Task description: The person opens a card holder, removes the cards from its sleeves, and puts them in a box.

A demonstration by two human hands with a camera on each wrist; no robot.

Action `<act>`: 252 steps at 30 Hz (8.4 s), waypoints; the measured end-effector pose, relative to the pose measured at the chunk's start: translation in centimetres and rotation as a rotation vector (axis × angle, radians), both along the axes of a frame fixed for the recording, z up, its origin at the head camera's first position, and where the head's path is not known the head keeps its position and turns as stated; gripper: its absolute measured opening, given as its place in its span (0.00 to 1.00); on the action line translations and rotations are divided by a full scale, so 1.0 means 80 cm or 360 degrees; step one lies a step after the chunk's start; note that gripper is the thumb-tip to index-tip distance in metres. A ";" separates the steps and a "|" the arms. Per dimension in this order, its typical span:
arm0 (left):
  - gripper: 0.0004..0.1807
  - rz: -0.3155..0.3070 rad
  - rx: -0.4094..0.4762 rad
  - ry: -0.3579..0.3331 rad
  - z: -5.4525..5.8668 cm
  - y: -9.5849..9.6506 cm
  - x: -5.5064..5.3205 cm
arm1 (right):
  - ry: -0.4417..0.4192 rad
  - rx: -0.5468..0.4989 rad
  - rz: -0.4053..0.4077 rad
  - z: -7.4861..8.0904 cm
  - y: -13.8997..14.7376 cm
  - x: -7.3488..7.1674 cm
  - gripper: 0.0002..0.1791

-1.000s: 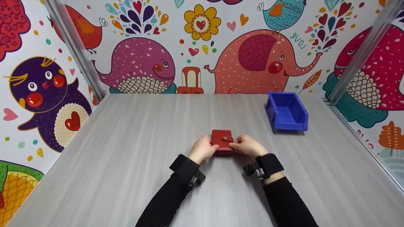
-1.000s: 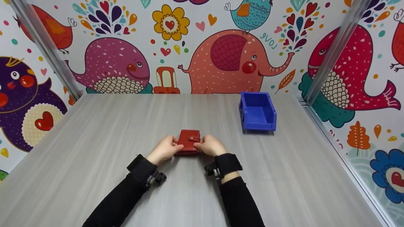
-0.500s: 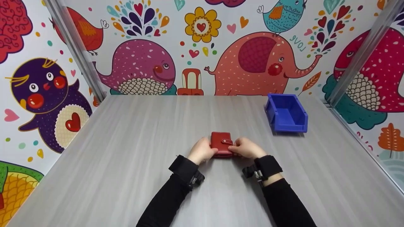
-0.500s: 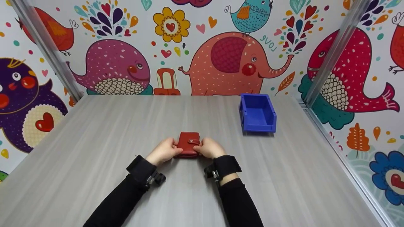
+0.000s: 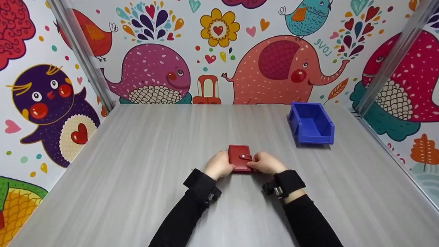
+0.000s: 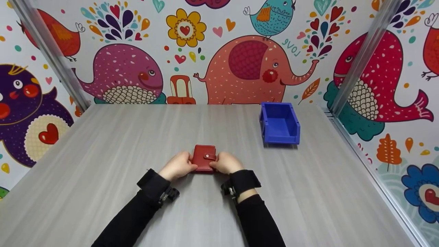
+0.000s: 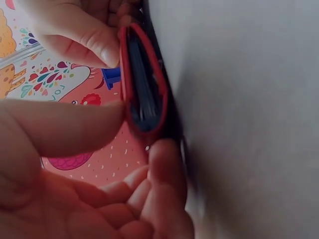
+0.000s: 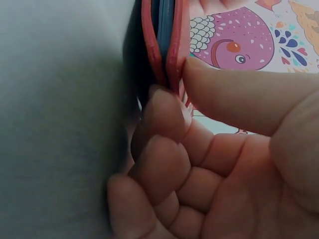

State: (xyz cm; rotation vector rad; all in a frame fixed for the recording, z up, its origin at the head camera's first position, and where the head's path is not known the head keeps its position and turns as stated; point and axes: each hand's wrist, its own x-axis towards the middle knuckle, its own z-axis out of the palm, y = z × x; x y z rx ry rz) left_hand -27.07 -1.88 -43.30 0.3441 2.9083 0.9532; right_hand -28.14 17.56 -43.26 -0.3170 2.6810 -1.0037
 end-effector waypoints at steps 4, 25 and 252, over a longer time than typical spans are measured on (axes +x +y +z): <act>0.14 -0.0001 -0.0082 0.0024 0.001 0.000 0.000 | 0.0071 0.0063 -0.0007 -0.001 -0.002 0.001 0.16; 0.16 0.0114 -0.0330 0.0030 0.005 0.008 0.006 | 0.0135 0.0119 -0.0025 -0.001 -0.005 0.003 0.15; 0.14 0.0116 -0.0451 0.0050 0.006 0.008 0.007 | 0.0577 0.0271 -0.0226 0.005 0.036 -0.010 0.04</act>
